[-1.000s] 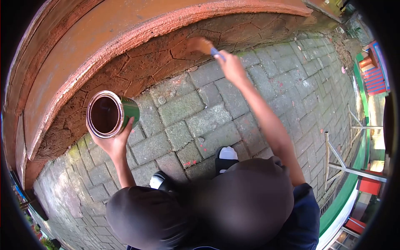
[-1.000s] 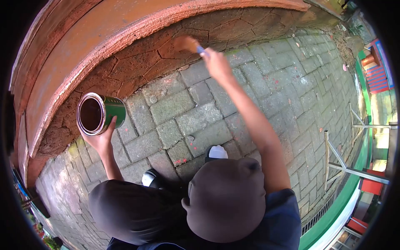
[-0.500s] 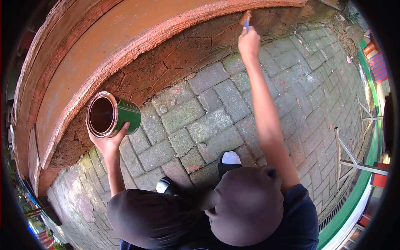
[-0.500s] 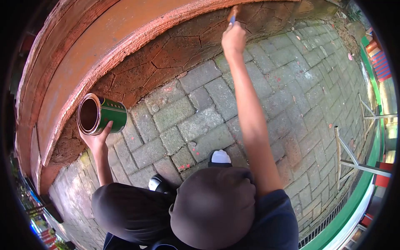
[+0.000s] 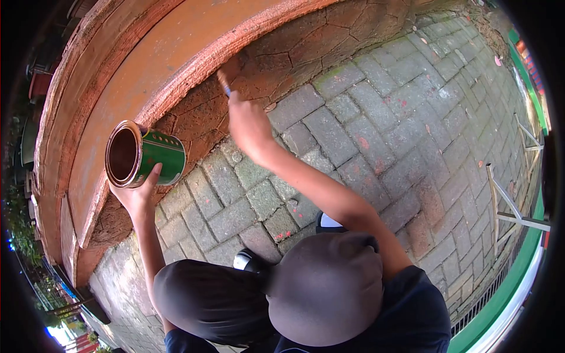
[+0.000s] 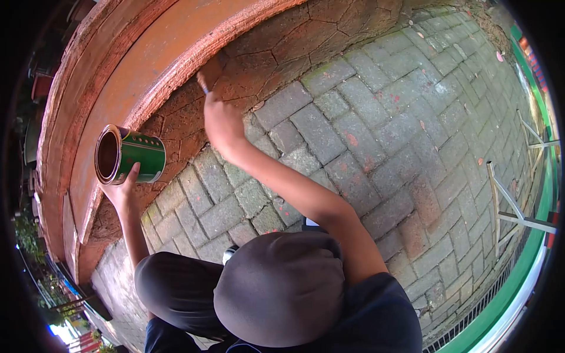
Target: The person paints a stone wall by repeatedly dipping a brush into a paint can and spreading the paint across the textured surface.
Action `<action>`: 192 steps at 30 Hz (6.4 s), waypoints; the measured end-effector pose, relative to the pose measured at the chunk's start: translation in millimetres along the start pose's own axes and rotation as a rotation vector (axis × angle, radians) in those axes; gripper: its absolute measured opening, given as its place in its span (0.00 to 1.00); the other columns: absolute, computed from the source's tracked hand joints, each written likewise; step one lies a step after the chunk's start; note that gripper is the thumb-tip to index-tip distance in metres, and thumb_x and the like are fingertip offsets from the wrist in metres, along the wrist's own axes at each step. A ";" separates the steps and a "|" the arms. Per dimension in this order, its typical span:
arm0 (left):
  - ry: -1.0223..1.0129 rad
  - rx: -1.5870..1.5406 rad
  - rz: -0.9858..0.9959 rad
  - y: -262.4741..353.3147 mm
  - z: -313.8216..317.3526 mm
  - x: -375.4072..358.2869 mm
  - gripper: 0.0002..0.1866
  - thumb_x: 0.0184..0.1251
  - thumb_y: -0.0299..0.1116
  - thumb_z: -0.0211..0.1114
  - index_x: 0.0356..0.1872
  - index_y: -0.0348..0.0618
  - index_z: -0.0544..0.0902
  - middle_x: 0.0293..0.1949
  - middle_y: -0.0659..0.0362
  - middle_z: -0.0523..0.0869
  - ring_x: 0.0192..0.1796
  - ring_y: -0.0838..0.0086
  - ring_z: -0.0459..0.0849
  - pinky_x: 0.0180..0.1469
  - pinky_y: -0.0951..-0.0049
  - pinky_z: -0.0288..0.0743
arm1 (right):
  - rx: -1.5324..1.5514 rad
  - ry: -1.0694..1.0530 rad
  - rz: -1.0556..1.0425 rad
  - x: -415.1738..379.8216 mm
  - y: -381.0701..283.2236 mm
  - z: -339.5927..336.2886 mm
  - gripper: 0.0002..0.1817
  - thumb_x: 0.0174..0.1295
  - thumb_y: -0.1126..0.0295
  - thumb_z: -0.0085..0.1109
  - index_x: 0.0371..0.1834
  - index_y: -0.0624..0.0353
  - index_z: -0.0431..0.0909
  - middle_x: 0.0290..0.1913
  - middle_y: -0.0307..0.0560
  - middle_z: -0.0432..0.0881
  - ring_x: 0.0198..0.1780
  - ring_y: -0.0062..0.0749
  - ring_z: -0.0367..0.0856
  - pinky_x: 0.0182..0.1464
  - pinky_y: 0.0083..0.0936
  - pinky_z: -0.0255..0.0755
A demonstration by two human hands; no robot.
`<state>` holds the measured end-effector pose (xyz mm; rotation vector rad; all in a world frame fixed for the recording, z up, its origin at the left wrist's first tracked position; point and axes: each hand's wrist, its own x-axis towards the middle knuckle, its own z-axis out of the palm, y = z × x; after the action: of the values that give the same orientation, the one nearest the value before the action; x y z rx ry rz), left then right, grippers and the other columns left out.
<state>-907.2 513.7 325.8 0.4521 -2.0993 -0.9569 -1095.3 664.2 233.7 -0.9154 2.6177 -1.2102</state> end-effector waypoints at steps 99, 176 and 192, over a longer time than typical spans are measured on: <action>-0.422 -0.146 -0.187 -104.7 26.6 -103.8 0.57 0.35 0.42 0.88 0.67 0.34 0.61 0.61 0.47 0.77 0.65 0.62 0.77 0.70 0.62 0.69 | -0.600 -0.878 -0.665 -8.1 -133.6 -46.2 0.15 0.59 0.61 0.67 0.38 0.63 0.81 0.36 0.58 0.85 0.43 0.52 0.85 0.43 0.45 0.76; -0.050 -0.384 -0.586 -127.5 49.7 -60.6 0.48 0.38 0.36 0.88 0.59 0.37 0.65 0.55 0.54 0.78 0.59 0.70 0.80 0.63 0.65 0.77 | 0.009 -0.450 -0.440 50.1 -2.3 -7.3 0.14 0.76 0.61 0.50 0.45 0.62 0.66 0.24 0.58 0.72 0.27 0.48 0.72 0.33 0.41 0.66; -0.106 -0.346 -0.615 -119.9 41.5 -75.6 0.46 0.40 0.37 0.88 0.60 0.38 0.68 0.56 0.54 0.81 0.59 0.70 0.81 0.64 0.64 0.76 | -0.166 -0.275 -0.332 58.0 69.7 -49.4 0.14 0.78 0.60 0.45 0.49 0.63 0.68 0.27 0.66 0.77 0.36 0.69 0.78 0.35 0.51 0.67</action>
<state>-890.3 499.2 179.8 0.9046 -1.8522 -1.6919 -1192.3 698.4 224.7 -1.4787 2.4355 -0.8535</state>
